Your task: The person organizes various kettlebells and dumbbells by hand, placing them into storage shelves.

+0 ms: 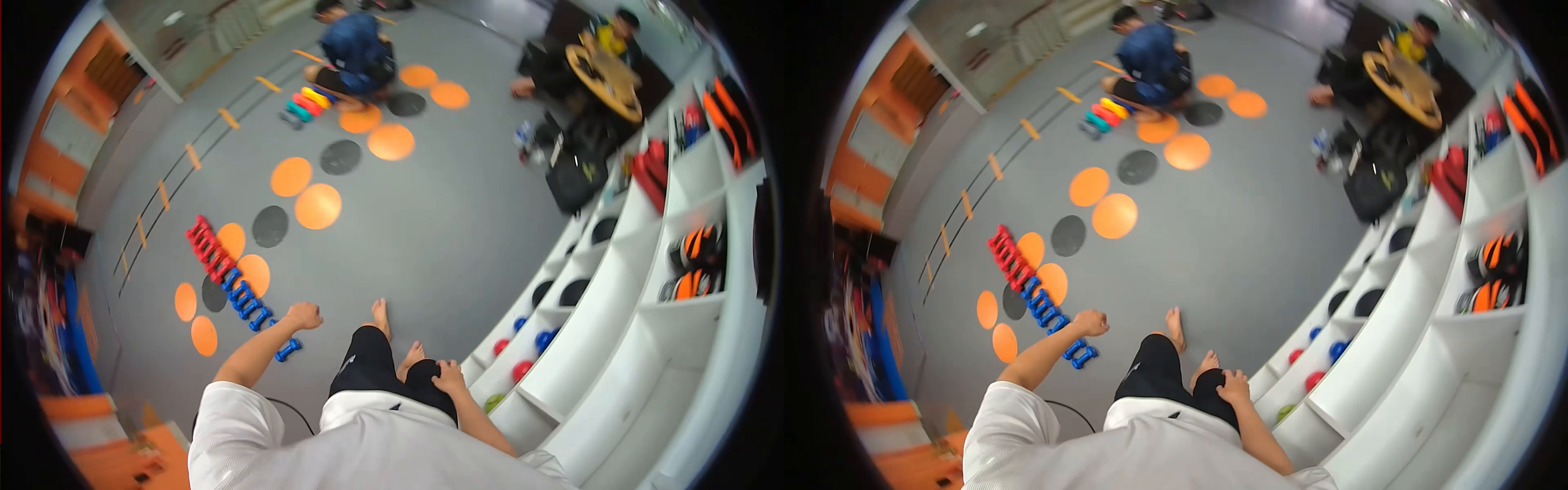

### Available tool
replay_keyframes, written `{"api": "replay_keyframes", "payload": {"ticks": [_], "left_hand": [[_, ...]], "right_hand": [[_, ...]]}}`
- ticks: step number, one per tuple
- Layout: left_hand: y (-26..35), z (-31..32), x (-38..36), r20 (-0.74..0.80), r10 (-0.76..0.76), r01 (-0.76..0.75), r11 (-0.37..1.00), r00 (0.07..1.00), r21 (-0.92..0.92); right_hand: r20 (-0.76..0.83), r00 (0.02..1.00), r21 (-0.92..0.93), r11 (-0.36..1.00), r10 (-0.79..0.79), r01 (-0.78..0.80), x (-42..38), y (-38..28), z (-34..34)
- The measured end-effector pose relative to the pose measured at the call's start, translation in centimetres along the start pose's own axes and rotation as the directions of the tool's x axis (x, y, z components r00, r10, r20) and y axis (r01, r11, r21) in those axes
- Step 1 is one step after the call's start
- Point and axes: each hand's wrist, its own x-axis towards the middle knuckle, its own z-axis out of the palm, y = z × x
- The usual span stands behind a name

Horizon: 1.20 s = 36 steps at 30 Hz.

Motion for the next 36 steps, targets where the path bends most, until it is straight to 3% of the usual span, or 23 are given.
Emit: {"api": "replay_keyframes", "payload": {"ticks": [1,3,4,5,7,8,9,10,11,14,16,18,20,22,24,26,28,30,31,32,33,35,36], "left_hand": [[-1.0,-0.5,-5.2,-0.025,0.046,-0.049,0.994,0.999,-0.1],[-1.5,-0.5,-14.9,0.292,0.131,-0.1,0.988,0.948,-0.12],[-0.7,0.2,-19.6,0.564,0.093,-0.041,0.994,0.821,-0.104],[-0.2,1.4,-24.3,0.787,0.078,-0.002,0.995,0.612,-0.097],[0.7,6.2,-31.4,0.882,0.206,0.065,0.964,0.424,-0.257],[0.7,9.8,-33.7,0.789,0.362,0.241,0.816,0.497,-0.525],[0.1,13.7,-36.0,0.669,0.45,0.374,0.582,0.592,-0.722],[-0.8,18.1,-35.7,0.71,0.43,0.369,0.638,0.558,-0.676],[-0.9,19.8,-37.0,0.614,0.465,0.319,0.567,0.637,-0.76],[-0.7,16.8,-43.1,0.481,0.441,0.425,0.225,0.758,-0.877],[-2.6,18.1,-42.7,0.284,0.344,0.155,0.359,0.895,-0.921],[-5.8,18.0,-41.9,0.102,0.346,-0.082,0.479,0.933,-0.874],[-9.6,12.8,-44.1,0.088,0.087,0.034,0.492,0.992,-0.87],[-13.0,11.6,-44.1,-0.07,-0.098,-0.043,0.257,0.993,-0.965],[-15.9,10.2,-43.5,-0.269,-0.307,-0.251,0.097,0.913,-0.963],[-18.2,6.1,-43.7,-0.157,-0.416,-0.238,-0.151,0.896,-0.959],[-21.0,5.6,-41.8,-0.155,-0.476,-0.259,-0.162,0.866,-0.952],[-22.5,5.7,-39.6,-0.155,-0.533,-0.284,-0.167,0.832,-0.944],[-23.4,5.8,-38.5,-0.086,-0.539,-0.093,0.015,0.838,-0.996],[-24.7,5.8,-37.0,-0.021,-0.558,0.108,0.196,0.83,-0.975],[-25.7,6.3,-35.5,-0.023,-0.568,0.102,0.188,0.823,-0.977],[-26.3,8.5,-32.1,0.229,-0.442,0.403,0.353,0.867,-0.844],[-25.7,9.4,-30.8,0.246,-0.434,0.408,0.333,0.867,-0.85]], "right_hand": [[-0.012,1.0,-0.007,1.0,-0.006,0.006,-0.6,-1.1,-1.9],[0.01,0.992,-0.057,0.99,-0.127,0.127,-0.7,-3.5,-6.1],[0.05,0.986,-0.082,0.984,-0.157,0.161,-0.7,-4.9,-7.9],[0.082,0.978,-0.127,0.971,-0.193,0.202,-0.8,-7.0,-9.9],[0.11,0.96,-0.166,0.948,-0.257,0.272,-0.2,-10.6,-13.1],[0.125,0.933,-0.239,0.902,-0.339,0.36,1.6,-11.7,-13.7],[0.137,0.897,-0.285,0.851,-0.419,0.441,4.2,-13.1,-13.1],[0.117,0.878,-0.3,0.826,-0.465,0.477,6.6,-14.9,-12.8],[0.104,0.86,-0.313,0.804,-0.499,0.505,8.7,-16.3,-12.6],[0.044,0.928,-0.209,0.905,-0.37,0.37,11.8,-22.9,-11.0],[0.073,0.943,-0.156,0.93,-0.326,0.334,13.5,-27.7,-8.2],[0.193,0.918,0.176,0.933,-0.345,0.313,15.1,-30.9,-4.7],[0.309,0.881,0.012,0.928,-0.358,0.373,13.4,-36.4,-3.3],[0.374,0.842,0.006,0.908,-0.39,0.418,12.8,-40.3,-1.8],[0.435,0.795,0.016,0.886,-0.423,0.463,13.2,-44.3,-1.4],[0.502,0.735,0.082,0.871,-0.456,0.484,14.2,-47.5,-1.4],[0.546,0.703,0.106,0.869,-0.457,0.483,17.1,-49.3,-1.3],[0.543,0.731,0.14,0.903,-0.413,0.406,19.4,-51.6,-1.9],[0.55,0.727,0.128,0.901,-0.412,0.415,21.2,-52.0,-2.3],[0.544,0.779,0.104,0.946,-0.312,0.306,23.8,-51.8,-2.4],[0.534,0.819,0.083,0.977,-0.209,0.195,25.6,-51.8,-2.8],[0.471,0.88,0.07,0.997,-0.067,0.039,27.1,-52.0,-4.5],[0.482,0.876,0.111,0.992,0.002,-0.063,29.1,-50.2,-5.0]]}}
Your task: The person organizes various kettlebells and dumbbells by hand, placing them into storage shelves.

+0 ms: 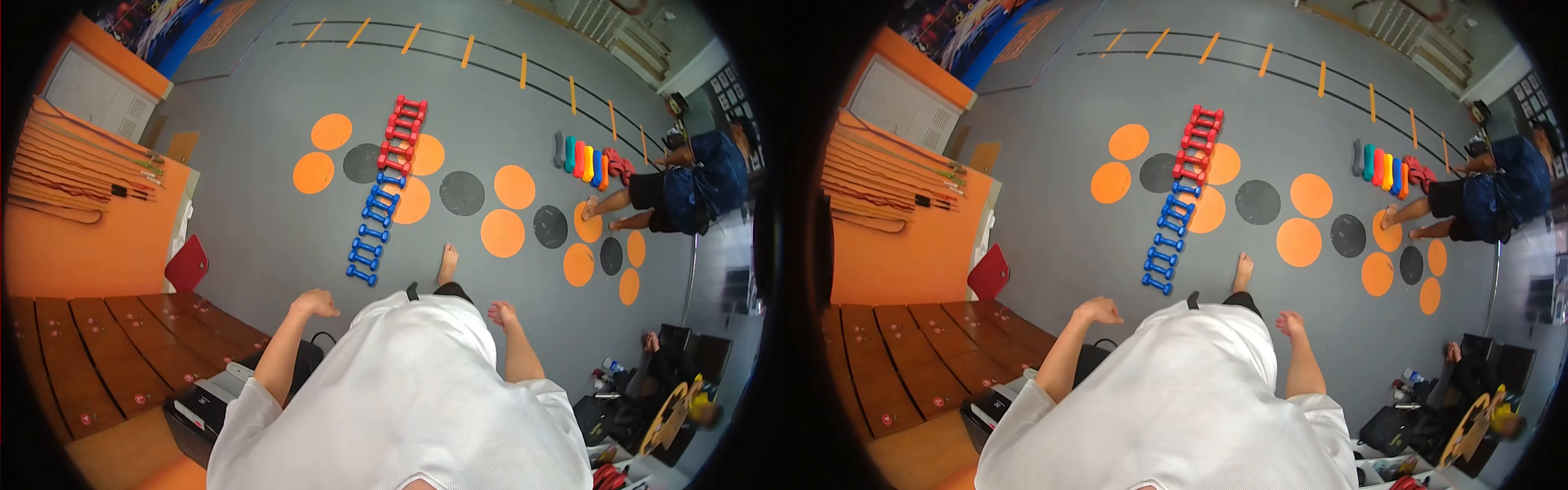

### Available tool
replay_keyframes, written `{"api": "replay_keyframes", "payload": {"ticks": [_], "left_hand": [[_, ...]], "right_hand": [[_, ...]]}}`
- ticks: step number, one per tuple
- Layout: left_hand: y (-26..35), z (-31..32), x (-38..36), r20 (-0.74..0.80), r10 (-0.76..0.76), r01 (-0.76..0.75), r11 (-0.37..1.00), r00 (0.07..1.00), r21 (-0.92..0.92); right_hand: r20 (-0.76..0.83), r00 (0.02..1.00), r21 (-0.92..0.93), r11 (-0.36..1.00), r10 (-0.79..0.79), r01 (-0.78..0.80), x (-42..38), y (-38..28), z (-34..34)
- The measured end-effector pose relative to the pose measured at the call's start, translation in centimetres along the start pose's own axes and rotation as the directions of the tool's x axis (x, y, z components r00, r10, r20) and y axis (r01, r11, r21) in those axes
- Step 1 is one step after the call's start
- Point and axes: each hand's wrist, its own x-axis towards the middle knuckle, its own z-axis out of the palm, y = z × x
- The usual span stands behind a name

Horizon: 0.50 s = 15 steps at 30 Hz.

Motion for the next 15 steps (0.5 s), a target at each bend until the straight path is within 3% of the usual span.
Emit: {"api": "replay_keyframes", "payload": {"ticks": [2,3,5,6,7,8,11,13,15], "left_hand": [[0.8,0.5,2.0,0.245,-0.063,0.035,0.993,0.968,0.116],[2.2,0.1,1.5,0.25,-0.074,0.047,0.992,0.965,0.113],[6.5,-2.1,0.4,0.41,-0.081,0.105,0.994,0.908,-0.037],[7.1,-1.8,1.2,0.414,-0.079,0.108,0.993,0.907,-0.048],[7.3,-1.0,2.4,0.394,0.014,0.049,0.988,0.919,-0.149],[7.6,-0.6,3.1,0.368,0.101,-0.007,0.968,0.924,-0.249],[13.5,-5.2,0.5,0.389,0.132,-0.015,0.957,0.912,-0.289],[15.5,-7.7,0.4,0.342,0.175,-0.053,0.94,0.923,-0.338],[16.4,-10.0,1.5,0.255,0.106,-0.051,0.975,0.961,-0.216]], "right_hand": [[-0.015,0.986,0.13,0.978,0.167,-0.163,4.1,2.6,-2.9],[-0.036,0.963,0.178,0.95,0.268,-0.258,5.5,3.6,-3.9],[-0.049,0.928,0.154,0.921,0.369,-0.358,12.4,6.9,-6.1],[-0.056,0.906,0.144,0.902,0.419,-0.408,15.4,8.2,-7.0],[-0.143,0.916,0.099,0.927,0.374,-0.363,13.1,3.2,-6.4],[-0.117,0.938,0.109,0.943,0.327,-0.315,12.5,-0.7,-6.2],[0.016,0.999,0.148,0.988,0.037,-0.039,13.0,-11.9,-4.8],[0.004,1.0,0.098,0.995,-0.028,0.028,13.6,-19.3,-2.9],[0.005,0.99,-0.15,0.979,-0.142,0.141,12.8,-26.8,-0.2]]}}
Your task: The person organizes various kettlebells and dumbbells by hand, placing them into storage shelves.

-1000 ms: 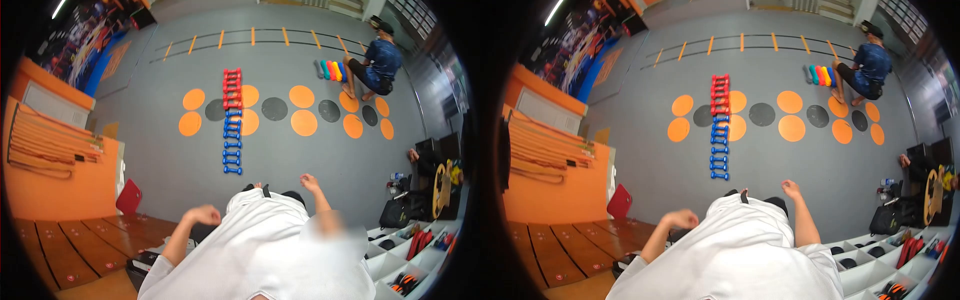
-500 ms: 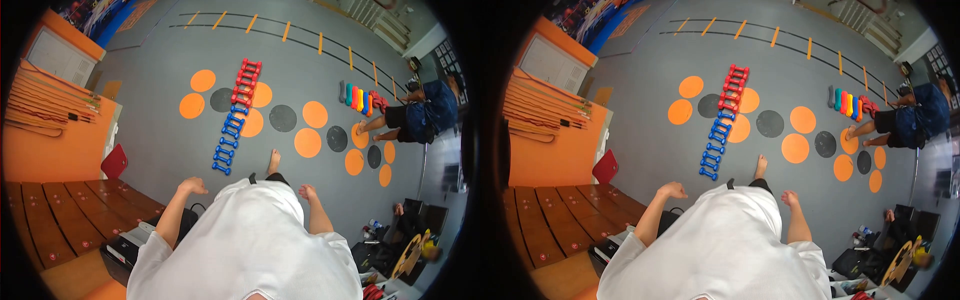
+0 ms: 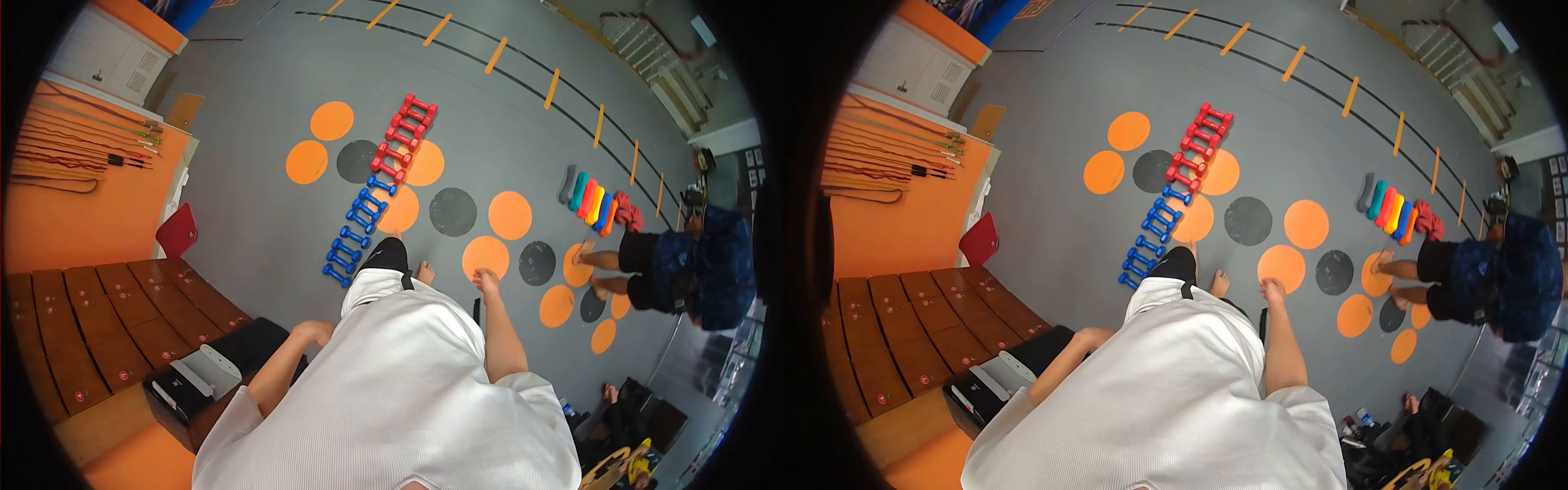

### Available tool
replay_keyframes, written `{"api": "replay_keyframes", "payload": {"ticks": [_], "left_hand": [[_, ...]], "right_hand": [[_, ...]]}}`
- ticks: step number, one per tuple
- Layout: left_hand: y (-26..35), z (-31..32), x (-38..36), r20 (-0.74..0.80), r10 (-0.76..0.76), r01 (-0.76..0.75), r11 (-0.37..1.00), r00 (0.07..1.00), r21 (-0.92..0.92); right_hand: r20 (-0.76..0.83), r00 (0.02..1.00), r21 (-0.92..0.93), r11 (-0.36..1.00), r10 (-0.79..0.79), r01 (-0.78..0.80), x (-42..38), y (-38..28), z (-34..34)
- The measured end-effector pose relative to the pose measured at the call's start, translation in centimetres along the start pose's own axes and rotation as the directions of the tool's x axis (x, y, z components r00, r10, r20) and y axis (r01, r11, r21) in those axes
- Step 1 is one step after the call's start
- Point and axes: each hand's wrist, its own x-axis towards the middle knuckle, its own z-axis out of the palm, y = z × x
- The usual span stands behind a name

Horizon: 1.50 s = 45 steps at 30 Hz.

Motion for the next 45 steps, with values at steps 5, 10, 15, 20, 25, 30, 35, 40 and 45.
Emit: {"api": "replay_keyframes", "payload": {"ticks": [5,10,15,20,25,30,35,40,45], "left_hand": [[-0.9,-9.5,5.7,-0.527,-0.067,0.031,0.997,0.847,-0.078],[-1.0,-21.0,9.0,-0.669,-0.118,0.039,0.99,0.734,-0.132],[0.6,-29.9,9.9,-0.716,-0.071,-0.229,0.921,0.694,-0.314],[0.5,-34.7,11.9,-0.69,-0.124,-0.113,0.951,0.713,-0.288],[3.2,-38.1,14.4,-0.693,-0.198,-0.116,0.918,0.693,-0.379],[5.0,-40.0,24.0,-0.797,-0.346,-0.662,0.443,0.496,-0.604],[4.3,-31.0,31.1,-0.294,-0.9,-0.507,0.099,0.322,-0.856],[14.1,-18.9,31.4,0.177,-0.856,-0.517,-0.444,0.486,-0.732],[27.2,-9.7,31.2,0.307,-0.782,-0.466,-0.585,0.543,-0.663]], "right_hand": [[0.19,0.916,-0.022,0.932,-0.353,0.363,1.7,-12.9,3.6],[0.364,0.909,-0.013,0.974,-0.205,0.226,4.2,-18.9,2.1],[0.008,0.985,-0.039,0.985,0.171,-0.171,7.8,-18.3,-3.8],[-0.047,0.952,-0.058,0.951,0.301,-0.303,8.7,-19.8,-6.8],[-0.035,0.956,-0.263,0.92,0.293,-0.292,12.2,-28.5,-6.6],[0.159,0.987,-0.081,0.996,-0.026,0.039,25.6,-38.8,-7.3],[0.306,0.951,-0.276,0.959,0.033,0.055,34.0,-50.8,-8.3],[0.392,0.915,-0.435,0.896,0.098,0.091,39.2,-60.6,-8.4],[0.393,0.912,-0.443,0.893,0.115,0.079,43.3,-62.9,-2.9]]}}
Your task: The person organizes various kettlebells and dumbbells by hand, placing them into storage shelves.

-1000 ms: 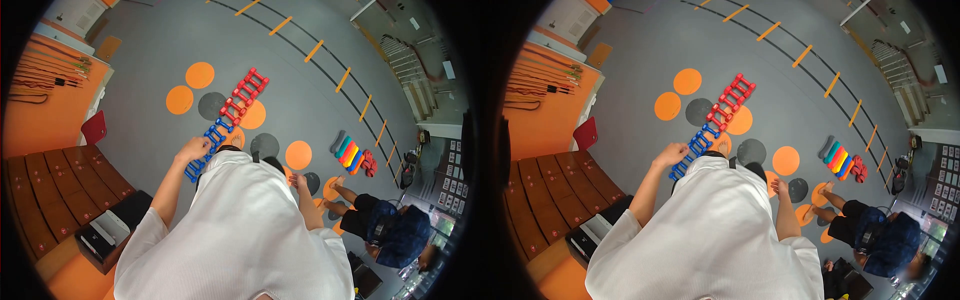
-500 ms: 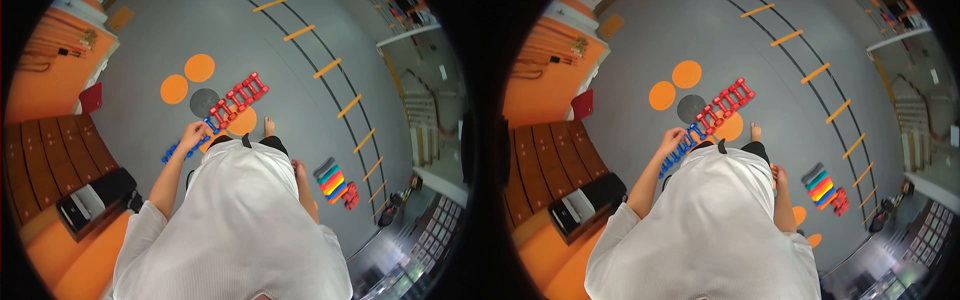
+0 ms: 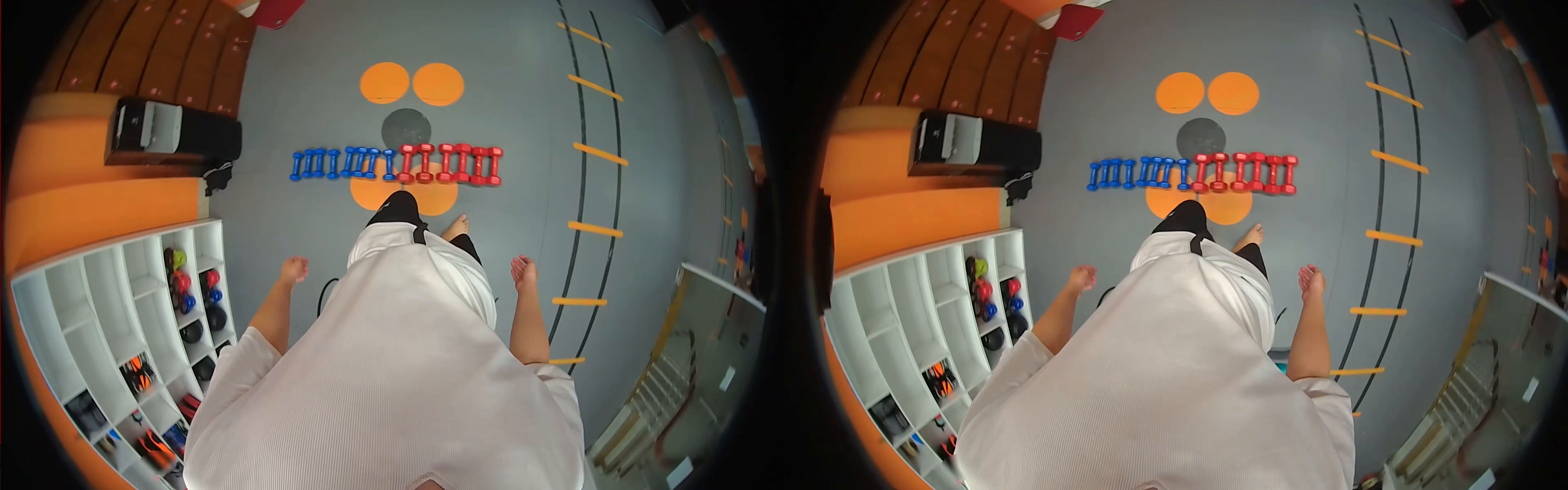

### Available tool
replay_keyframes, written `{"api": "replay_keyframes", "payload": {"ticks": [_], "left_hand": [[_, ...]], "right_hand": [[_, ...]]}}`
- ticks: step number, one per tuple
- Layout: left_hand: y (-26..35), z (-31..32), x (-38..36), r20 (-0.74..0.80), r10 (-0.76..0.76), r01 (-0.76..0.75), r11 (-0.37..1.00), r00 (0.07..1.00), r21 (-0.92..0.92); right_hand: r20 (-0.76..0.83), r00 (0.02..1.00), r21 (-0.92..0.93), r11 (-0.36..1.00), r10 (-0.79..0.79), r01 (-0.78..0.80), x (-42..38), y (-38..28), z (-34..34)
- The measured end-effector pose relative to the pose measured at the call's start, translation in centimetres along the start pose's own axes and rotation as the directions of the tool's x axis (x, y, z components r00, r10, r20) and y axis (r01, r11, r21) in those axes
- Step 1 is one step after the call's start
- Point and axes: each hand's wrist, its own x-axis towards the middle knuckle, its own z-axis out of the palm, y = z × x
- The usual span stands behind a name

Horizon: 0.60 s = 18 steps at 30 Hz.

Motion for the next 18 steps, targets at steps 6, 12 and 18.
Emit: {"api": "replay_keyframes", "payload": {"ticks": [6,12,18], "left_hand": [[-7.9,-0.8,-5.4,0.048,-0.264,0.268,0.956,0.963,-0.123],[-11.2,-2.5,-4.2,0.08,-0.252,0.264,0.911,0.965,-0.316],[-14.4,-8.1,-2.6,0.059,-0.152,0.163,0.913,0.987,-0.374]], "right_hand": [[0.337,0.933,-0.056,0.986,-0.129,0.156,-1.7,-3.2,13.3],[0.56,0.828,-0.271,0.94,-0.021,0.206,-7.6,-3.1,19.3],[0.552,0.82,-0.313,0.874,-0.152,0.372,-12.8,-1.5,27.0]]}}
